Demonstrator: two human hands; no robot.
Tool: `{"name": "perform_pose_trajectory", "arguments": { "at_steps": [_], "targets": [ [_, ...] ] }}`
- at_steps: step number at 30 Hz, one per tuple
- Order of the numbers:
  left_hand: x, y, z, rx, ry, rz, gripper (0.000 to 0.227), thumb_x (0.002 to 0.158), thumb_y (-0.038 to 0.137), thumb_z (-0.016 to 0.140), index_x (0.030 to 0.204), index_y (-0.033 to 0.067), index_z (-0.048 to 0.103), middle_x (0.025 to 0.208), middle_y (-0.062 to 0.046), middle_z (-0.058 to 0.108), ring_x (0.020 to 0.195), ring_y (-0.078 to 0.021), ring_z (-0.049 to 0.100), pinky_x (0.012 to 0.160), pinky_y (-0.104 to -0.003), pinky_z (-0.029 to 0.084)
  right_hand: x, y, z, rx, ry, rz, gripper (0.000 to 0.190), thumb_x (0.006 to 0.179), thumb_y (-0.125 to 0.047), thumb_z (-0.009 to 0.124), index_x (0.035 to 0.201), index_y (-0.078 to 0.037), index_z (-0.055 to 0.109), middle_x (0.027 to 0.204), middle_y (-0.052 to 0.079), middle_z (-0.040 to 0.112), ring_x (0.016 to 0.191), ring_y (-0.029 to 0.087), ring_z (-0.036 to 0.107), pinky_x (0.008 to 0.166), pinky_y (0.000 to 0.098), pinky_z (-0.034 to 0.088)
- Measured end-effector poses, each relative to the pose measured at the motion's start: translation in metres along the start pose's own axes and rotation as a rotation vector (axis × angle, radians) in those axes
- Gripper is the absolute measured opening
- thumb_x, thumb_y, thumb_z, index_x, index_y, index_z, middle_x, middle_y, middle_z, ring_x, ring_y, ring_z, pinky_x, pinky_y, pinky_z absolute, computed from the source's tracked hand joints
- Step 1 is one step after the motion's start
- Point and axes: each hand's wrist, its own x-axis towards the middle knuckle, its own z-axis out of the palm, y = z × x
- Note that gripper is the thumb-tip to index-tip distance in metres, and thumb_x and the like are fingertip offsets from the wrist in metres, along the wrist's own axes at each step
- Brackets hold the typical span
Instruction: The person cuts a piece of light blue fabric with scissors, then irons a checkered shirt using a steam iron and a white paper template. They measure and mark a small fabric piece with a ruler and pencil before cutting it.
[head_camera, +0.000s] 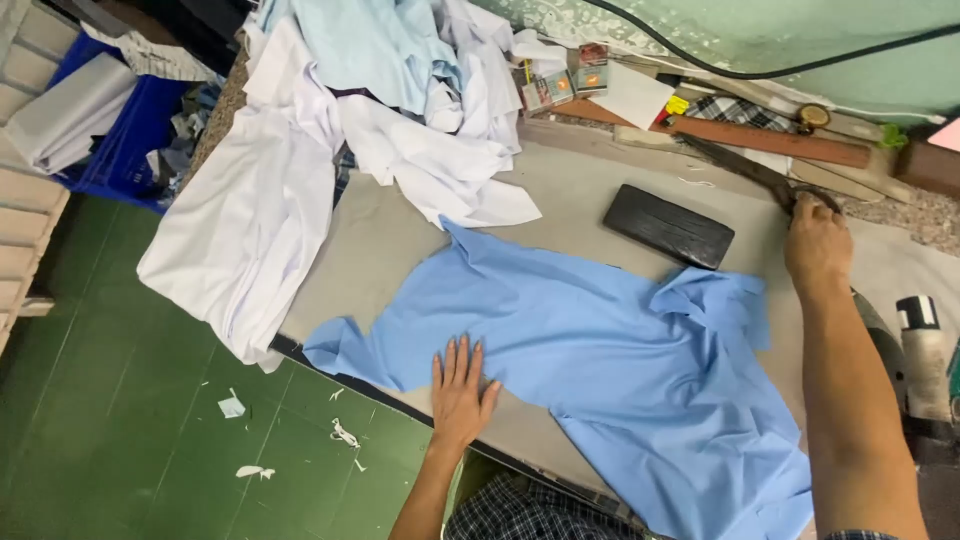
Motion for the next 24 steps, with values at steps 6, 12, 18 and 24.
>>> {"name": "perform_pose_trajectory", "arguments": {
  "at_steps": [6, 12, 18, 24],
  "targets": [
    [0.001, -0.059, -0.035, -0.047, 0.093, -0.092, 0.063, 0.106, 0.045, 0.042, 0.148, -0.0019, 0.047, 0.155, -0.023, 0.047, 0.147, -0.0387, 0.040, 0.124, -0.058, 0.026, -0.030, -0.028, -0.045, -0.262, 0.066, -0.062, 0.068, 0.097, -0.016, 0.055, 0.161, -0.002, 0.038, 0.126, 0.026, 0.067, 0.116, 0.040, 0.064, 0.083, 0.0433, 0.063],
    [-0.043, -0.102, -0.034, 0.203, -0.195, -0.057, 0.081, 0.102, 0.063, 0.035, 0.163, 0.0125, 0.020, 0.168, -0.021, 0.017, 0.155, -0.0368, 0.018, 0.125, -0.051, 0.017, -0.099, -0.081, -0.100, -0.080, -0.173, 0.087, 0.067, 0.104, -0.008, 0.037, 0.168, -0.012, 0.016, 0.113, 0.030, 0.069, 0.072, 0.048, 0.076, 0.053, 0.0528, 0.059],
    [-0.075, -0.132, -0.055, 0.110, -0.218, 0.007, 0.090, 0.094, 0.075, 0.047, 0.156, 0.0107, 0.038, 0.135, -0.014, 0.064, 0.120, -0.0330, 0.062, 0.107, -0.048, 0.044, -0.238, -0.141, -0.098, 0.279, 0.173, 0.399, 0.057, 0.109, -0.060, 0.060, 0.128, -0.006, 0.056, 0.084, 0.034, 0.073, 0.080, 0.060, 0.068, 0.065, 0.0643, 0.050],
    [0.077, -0.178, -0.044, -0.202, 0.055, 0.417, 0.067, 0.098, 0.050, 0.061, 0.145, 0.0023, 0.053, 0.147, -0.027, 0.051, 0.141, -0.0407, 0.046, 0.120, -0.057, 0.026, -0.383, -0.319, -0.128, 0.911, -0.162, 0.415, 0.051, 0.088, -0.045, 0.074, 0.122, -0.008, 0.066, 0.083, 0.029, 0.075, 0.091, 0.052, 0.073, 0.086, 0.0589, 0.055]
  ]
}}
